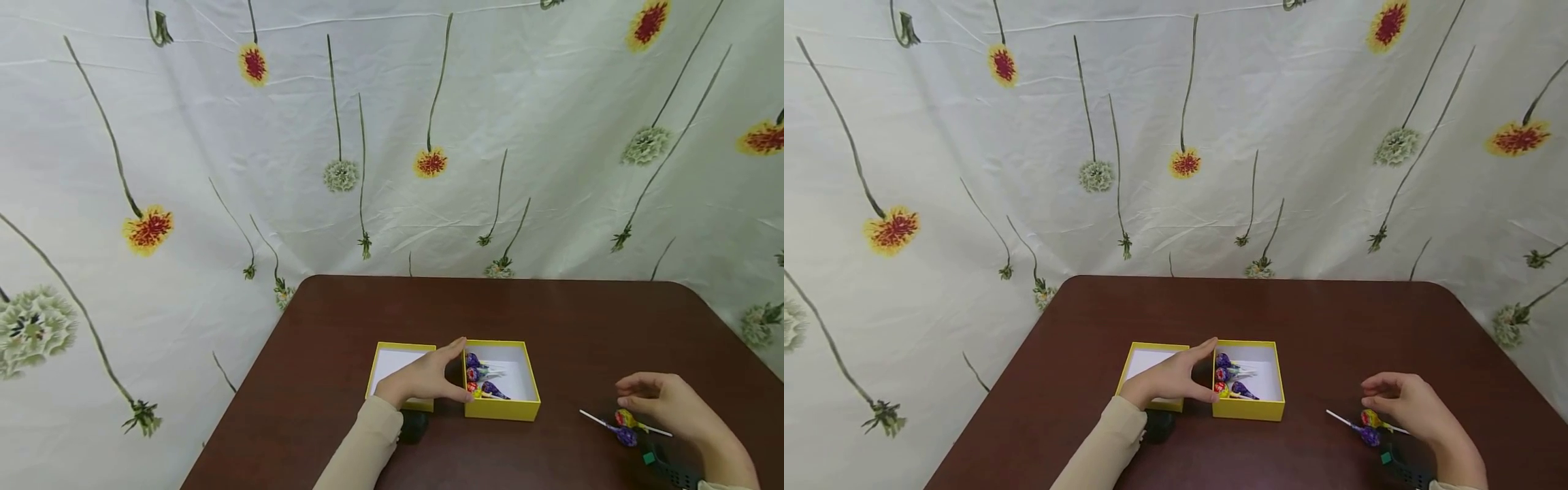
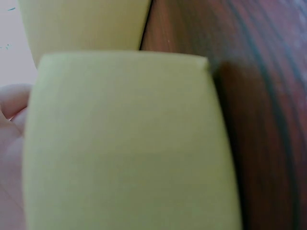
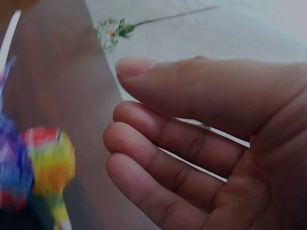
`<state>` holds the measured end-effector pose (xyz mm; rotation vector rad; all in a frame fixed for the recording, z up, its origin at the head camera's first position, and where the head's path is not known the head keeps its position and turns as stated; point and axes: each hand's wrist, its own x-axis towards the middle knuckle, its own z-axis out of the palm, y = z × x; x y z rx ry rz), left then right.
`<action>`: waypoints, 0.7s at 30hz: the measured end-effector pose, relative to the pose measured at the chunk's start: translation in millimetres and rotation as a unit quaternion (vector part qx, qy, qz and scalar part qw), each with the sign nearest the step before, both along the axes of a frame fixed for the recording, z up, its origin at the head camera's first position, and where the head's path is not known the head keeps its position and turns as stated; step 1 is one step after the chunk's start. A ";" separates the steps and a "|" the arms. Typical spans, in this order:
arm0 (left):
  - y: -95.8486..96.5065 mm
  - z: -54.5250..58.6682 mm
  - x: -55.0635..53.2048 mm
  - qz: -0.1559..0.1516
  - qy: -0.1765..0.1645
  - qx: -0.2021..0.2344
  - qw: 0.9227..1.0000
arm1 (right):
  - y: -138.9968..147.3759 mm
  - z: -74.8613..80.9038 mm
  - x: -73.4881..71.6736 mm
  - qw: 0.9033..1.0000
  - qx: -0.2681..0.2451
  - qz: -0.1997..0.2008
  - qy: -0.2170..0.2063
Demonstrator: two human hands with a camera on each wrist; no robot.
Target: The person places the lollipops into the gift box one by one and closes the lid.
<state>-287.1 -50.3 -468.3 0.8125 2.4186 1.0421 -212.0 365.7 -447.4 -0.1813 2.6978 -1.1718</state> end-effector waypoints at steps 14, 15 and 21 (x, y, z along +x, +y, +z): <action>1.5 1.0 2.0 0.002 -0.007 -0.001 1.000 | 25.5 -25.9 5.1 0.997 -0.033 0.059 -0.045; 1.4 1.6 1.8 0.002 -0.007 -0.001 1.000 | 24.7 -26.6 4.8 0.997 -0.026 0.059 -0.041; 1.4 1.4 0.4 -0.001 -0.014 0.006 1.000 | 17.5 -27.4 3.9 0.998 0.000 0.041 -0.037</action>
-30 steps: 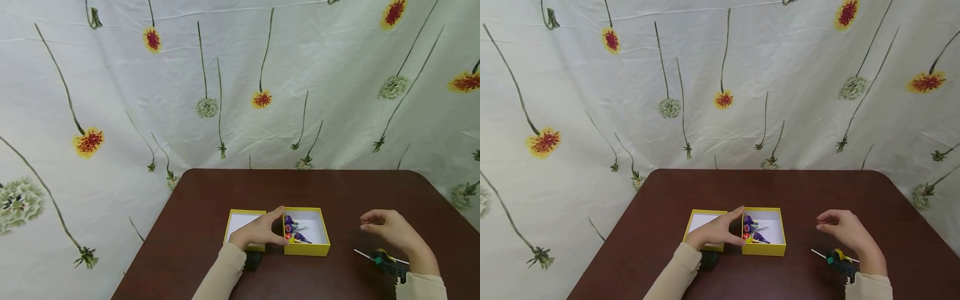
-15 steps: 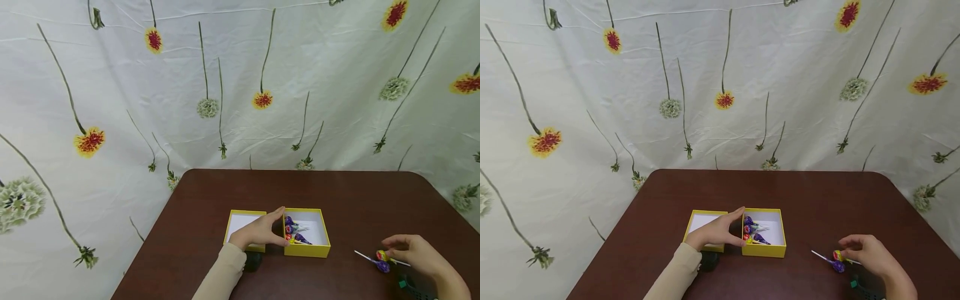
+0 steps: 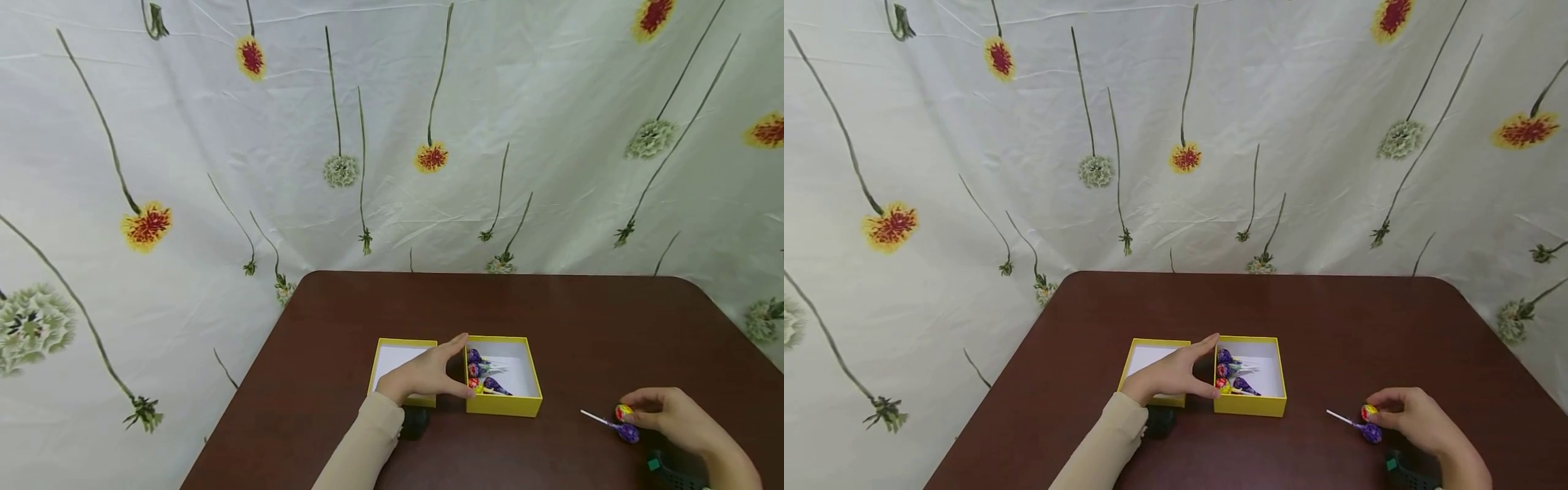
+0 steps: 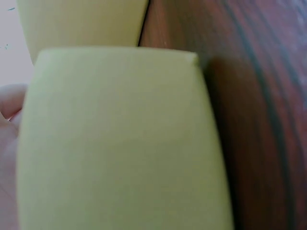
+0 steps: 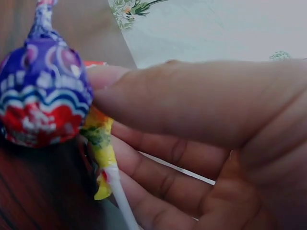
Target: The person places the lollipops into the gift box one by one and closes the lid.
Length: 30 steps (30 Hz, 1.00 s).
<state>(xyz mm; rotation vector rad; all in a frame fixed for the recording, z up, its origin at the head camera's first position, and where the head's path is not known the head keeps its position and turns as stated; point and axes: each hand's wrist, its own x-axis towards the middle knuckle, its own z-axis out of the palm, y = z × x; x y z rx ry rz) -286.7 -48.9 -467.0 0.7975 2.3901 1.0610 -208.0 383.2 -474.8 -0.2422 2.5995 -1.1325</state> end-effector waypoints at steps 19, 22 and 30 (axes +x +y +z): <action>0.7 -0.7 -0.5 0.004 0.003 -0.006 1.000 | -5.9 0.8 -0.3 1.000 0.001 -0.018 0.008; 0.1 0.5 -0.3 0.000 0.002 -0.002 1.000 | -11.1 2.0 -1.9 0.999 0.033 -0.039 0.015; 1.0 0.1 -0.4 -0.004 0.011 -0.006 1.000 | -18.8 4.6 -1.7 0.997 0.061 -0.042 0.021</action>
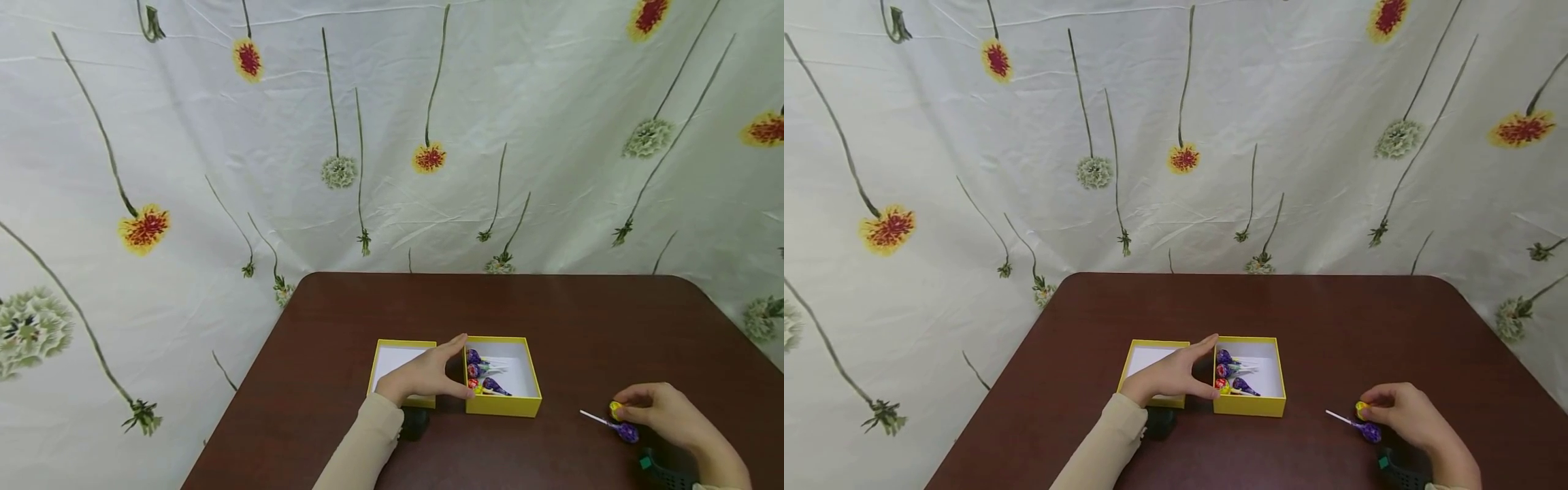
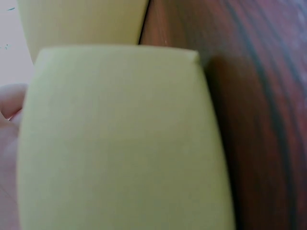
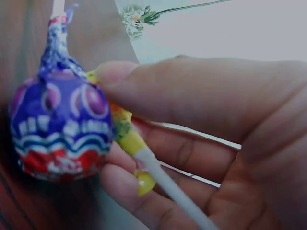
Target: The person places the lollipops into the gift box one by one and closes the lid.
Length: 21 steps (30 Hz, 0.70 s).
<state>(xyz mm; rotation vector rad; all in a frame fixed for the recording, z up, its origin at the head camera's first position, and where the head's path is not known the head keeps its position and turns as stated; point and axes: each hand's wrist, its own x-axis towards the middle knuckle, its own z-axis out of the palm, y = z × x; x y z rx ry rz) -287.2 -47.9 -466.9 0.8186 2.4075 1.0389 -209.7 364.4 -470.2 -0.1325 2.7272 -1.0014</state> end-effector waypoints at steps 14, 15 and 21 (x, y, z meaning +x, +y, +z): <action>-1.1 -1.2 0.5 -0.001 0.005 0.008 1.000 | -1.0 1.5 2.9 0.999 -0.005 -0.002 0.031; -1.1 -0.8 0.6 -0.001 0.004 0.007 1.000 | -1.2 2.2 3.1 0.999 -0.006 -0.004 0.033; -1.2 -0.6 0.8 0.004 -0.006 0.007 1.000 | -4.6 6.7 3.5 0.999 -0.005 -0.006 0.046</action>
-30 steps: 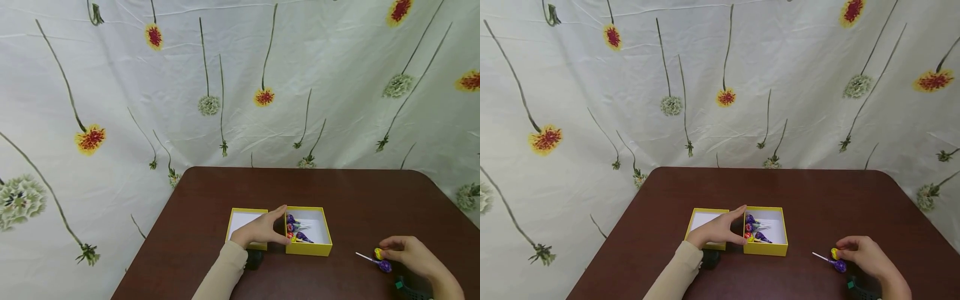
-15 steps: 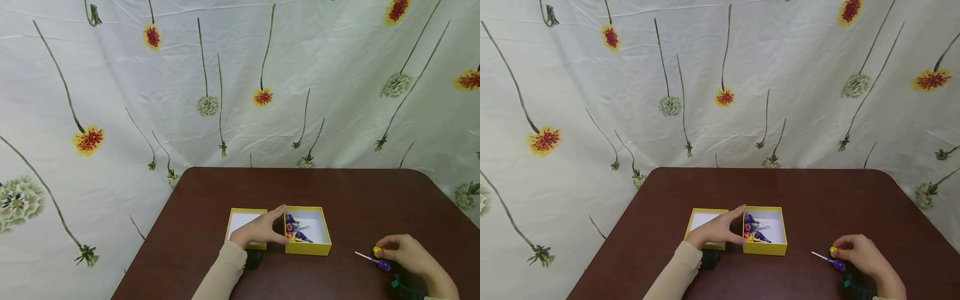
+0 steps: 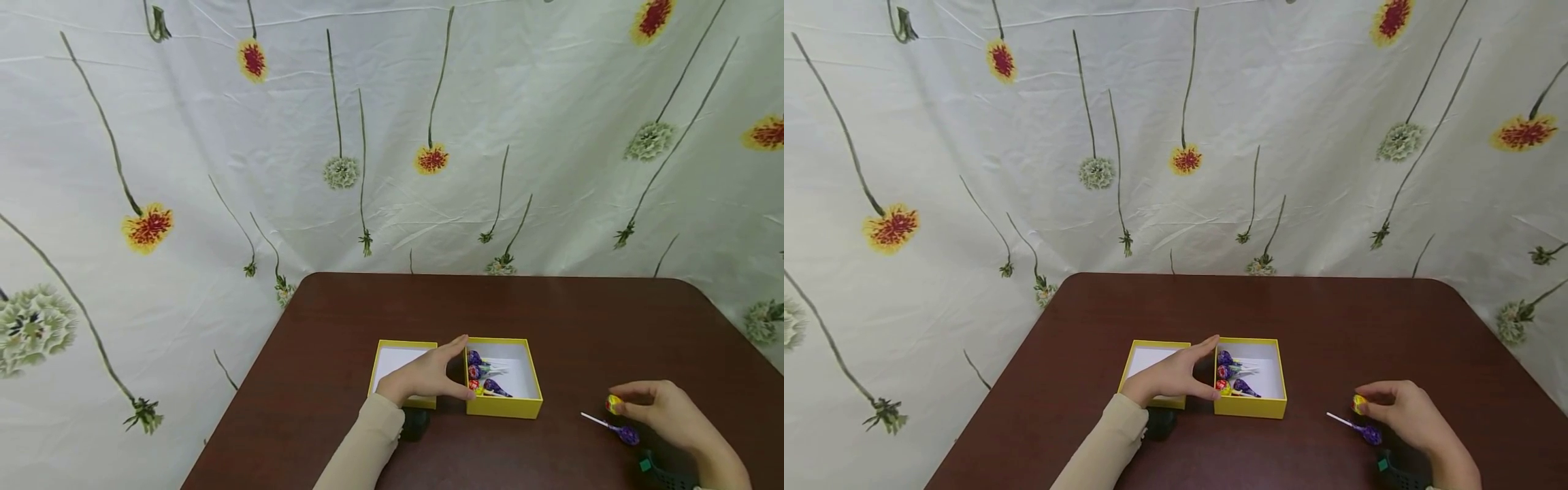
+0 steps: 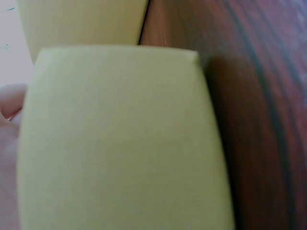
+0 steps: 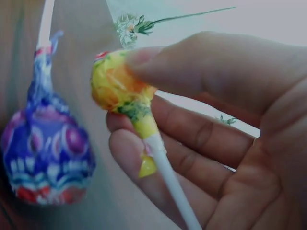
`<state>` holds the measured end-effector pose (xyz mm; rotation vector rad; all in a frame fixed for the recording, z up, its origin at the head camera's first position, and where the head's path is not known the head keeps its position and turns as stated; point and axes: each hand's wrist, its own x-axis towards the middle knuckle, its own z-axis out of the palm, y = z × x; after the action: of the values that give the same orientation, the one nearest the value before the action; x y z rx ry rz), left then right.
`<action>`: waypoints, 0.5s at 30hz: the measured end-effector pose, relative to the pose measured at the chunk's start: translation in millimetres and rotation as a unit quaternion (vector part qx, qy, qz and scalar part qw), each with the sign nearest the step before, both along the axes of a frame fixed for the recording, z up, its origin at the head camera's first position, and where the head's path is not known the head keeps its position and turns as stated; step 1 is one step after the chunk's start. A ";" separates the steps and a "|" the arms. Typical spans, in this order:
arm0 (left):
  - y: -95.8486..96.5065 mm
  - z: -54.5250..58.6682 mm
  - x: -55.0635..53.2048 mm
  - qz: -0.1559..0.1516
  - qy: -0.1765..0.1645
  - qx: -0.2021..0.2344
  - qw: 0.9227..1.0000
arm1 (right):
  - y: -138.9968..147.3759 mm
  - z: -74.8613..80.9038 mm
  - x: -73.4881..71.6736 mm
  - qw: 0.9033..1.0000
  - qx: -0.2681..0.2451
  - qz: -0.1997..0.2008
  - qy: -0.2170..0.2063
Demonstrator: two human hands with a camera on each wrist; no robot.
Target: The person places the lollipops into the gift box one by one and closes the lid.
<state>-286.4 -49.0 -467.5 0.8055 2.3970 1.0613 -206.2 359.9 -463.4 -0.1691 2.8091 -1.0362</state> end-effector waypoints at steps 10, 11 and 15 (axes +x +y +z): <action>-0.9 0.0 0.5 0.001 -0.001 -0.004 1.000 | -18.0 5.0 3.0 0.997 -0.029 0.014 0.063; -1.1 0.2 0.6 0.000 -0.001 -0.004 1.000 | -20.1 5.7 2.6 0.997 -0.034 0.015 0.069; -1.7 1.0 1.7 0.001 0.003 -0.002 1.000 | -28.8 8.6 -0.4 0.993 -0.047 0.032 0.106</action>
<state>-284.6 -50.8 -466.5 0.8053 2.4048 1.0559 -206.6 331.1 -454.8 -0.3987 2.9176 -1.2028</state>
